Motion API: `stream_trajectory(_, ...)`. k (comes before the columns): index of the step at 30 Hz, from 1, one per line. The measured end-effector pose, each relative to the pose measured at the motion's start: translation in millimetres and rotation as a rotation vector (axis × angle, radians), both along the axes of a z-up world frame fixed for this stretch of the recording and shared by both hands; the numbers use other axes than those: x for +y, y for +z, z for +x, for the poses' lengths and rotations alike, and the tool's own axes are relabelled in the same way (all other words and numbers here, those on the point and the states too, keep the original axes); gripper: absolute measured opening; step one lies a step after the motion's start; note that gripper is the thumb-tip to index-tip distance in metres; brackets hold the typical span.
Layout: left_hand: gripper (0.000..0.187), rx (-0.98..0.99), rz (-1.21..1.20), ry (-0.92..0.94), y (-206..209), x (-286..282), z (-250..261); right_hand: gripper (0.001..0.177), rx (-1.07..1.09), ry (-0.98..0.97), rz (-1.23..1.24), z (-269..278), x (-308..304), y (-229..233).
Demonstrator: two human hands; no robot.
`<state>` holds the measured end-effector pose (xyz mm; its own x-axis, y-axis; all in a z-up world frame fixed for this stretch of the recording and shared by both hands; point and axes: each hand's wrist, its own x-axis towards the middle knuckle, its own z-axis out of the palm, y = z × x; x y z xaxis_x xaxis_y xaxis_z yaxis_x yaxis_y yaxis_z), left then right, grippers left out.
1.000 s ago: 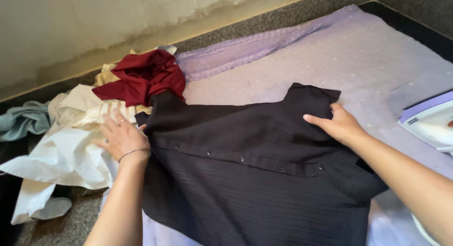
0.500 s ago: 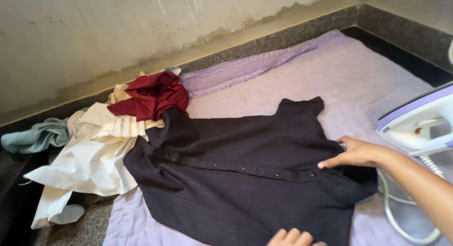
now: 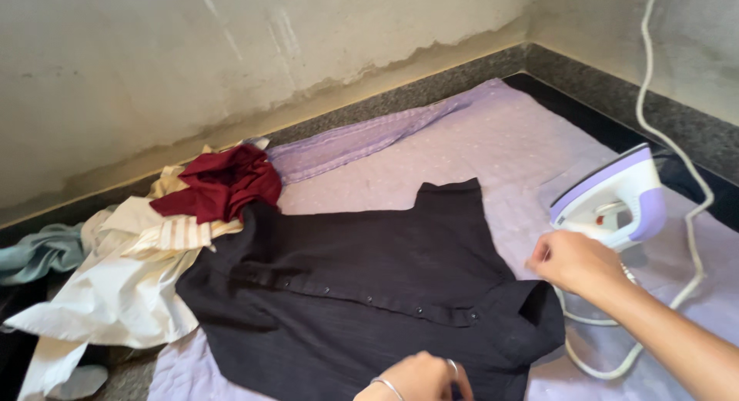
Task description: The person irons a black short-sleeved shirt on a bed, smoothing the front, back, and sleeves with a handheld iron. The shirt is flipped and repositioned several times to cover all areas.
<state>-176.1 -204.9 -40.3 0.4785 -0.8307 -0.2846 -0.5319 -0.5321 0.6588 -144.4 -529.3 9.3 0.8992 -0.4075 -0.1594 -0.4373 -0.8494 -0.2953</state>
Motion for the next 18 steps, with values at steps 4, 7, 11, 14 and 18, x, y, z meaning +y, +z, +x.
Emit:
stream_trajectory(4,0.026,-0.256,-0.223,0.235,28,-21,-4,0.025,-0.824,-0.206,-0.062,-56,-17,4)
stream_trajectory(7,0.045,-0.406,-0.426,0.252,16,-48,-12,0.053,-1.102,-0.189,-0.176,-63,-47,-2)
stream_trajectory(11,0.071,-0.513,-0.53,0.324,-14,-80,-20,0.067,-0.847,-0.23,0.254,-30,-85,-15)
stream_trajectory(14,0.084,-0.555,-0.585,0.271,-31,-94,-26,0.049,-0.698,-0.288,0.525,-23,-99,-31)
stream_trajectory(18,0.091,-0.689,-0.505,0.192,-57,-110,-38,0.039,-0.789,-0.314,0.553,-18,-108,-45)
